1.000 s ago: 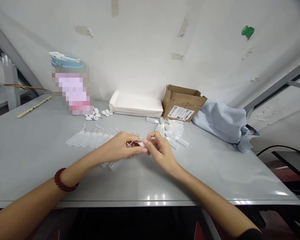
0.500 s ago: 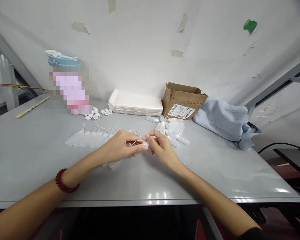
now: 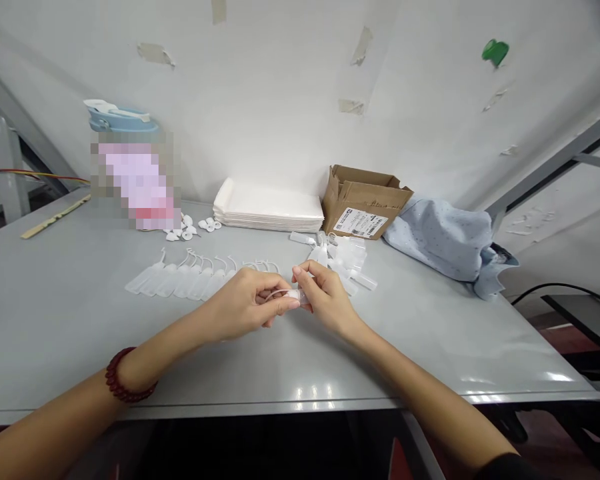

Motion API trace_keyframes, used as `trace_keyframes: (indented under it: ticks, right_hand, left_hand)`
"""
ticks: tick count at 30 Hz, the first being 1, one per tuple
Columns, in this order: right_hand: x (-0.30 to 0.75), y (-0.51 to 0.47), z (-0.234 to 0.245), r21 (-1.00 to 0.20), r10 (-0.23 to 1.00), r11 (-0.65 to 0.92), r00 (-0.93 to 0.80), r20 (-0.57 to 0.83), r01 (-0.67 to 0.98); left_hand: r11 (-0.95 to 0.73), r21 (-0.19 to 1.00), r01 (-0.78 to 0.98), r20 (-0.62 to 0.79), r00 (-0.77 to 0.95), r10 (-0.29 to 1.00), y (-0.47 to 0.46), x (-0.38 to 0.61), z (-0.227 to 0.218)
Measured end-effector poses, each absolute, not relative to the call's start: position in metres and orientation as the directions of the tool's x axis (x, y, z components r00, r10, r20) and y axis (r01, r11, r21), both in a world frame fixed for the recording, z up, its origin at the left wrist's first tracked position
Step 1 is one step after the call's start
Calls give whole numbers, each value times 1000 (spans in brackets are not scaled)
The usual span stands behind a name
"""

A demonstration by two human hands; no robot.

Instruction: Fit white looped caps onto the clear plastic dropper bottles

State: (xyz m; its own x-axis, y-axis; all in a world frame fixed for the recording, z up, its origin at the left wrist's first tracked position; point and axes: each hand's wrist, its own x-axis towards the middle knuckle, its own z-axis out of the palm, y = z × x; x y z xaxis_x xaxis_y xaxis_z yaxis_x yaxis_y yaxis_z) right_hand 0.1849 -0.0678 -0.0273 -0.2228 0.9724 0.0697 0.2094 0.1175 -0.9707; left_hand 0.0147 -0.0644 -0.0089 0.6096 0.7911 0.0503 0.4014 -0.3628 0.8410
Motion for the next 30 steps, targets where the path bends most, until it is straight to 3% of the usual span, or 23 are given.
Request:
trace_keyframes:
  ticks: [4, 6, 8, 11, 13, 16, 18, 23, 30]
  right_hand:
    - [186, -66, -30, -947, 973, 168, -202, 114, 275]
    - [187, -65, -32, -898, 965, 241, -192, 180, 367]
    - [188, -64, -34, -853, 954, 290, -202, 221, 433]
    - [188, -65, -35, -767, 927, 375, -225, 301, 521]
    - [188, -67, -36, -623, 870, 485, -268, 414, 614]
    - [189, -71, -35, -359, 747, 622, -392, 537, 695]
    - [190, -72, -34, -299, 712, 662, -452, 537, 688]
    - [189, -69, -31, -513, 830, 557, -411, 378, 654]
    - [189, -63, -28, -659, 915, 397, -327, 234, 639]
  left_hand:
    - [-665, 604, 439, 333, 620, 711, -64, 16, -15]
    - [-731, 528, 432, 389, 641, 661, -63, 16, -20]
    - [-725, 528, 442, 377, 643, 667, -62, 16, -22]
    - [-559, 687, 464, 207, 612, 763, -60, 15, -18]
    - [-362, 817, 448, 9, 619, 785, -59, 14, -12]
    - [-181, 891, 416, -177, 687, 704, -58, 11, -3]
    - [-152, 895, 420, -225, 718, 659, -58, 10, -1]
    - [-205, 857, 473, -209, 682, 701, -61, 14, -7]
    - [-560, 623, 546, 100, 655, 749, -65, 22, -25]
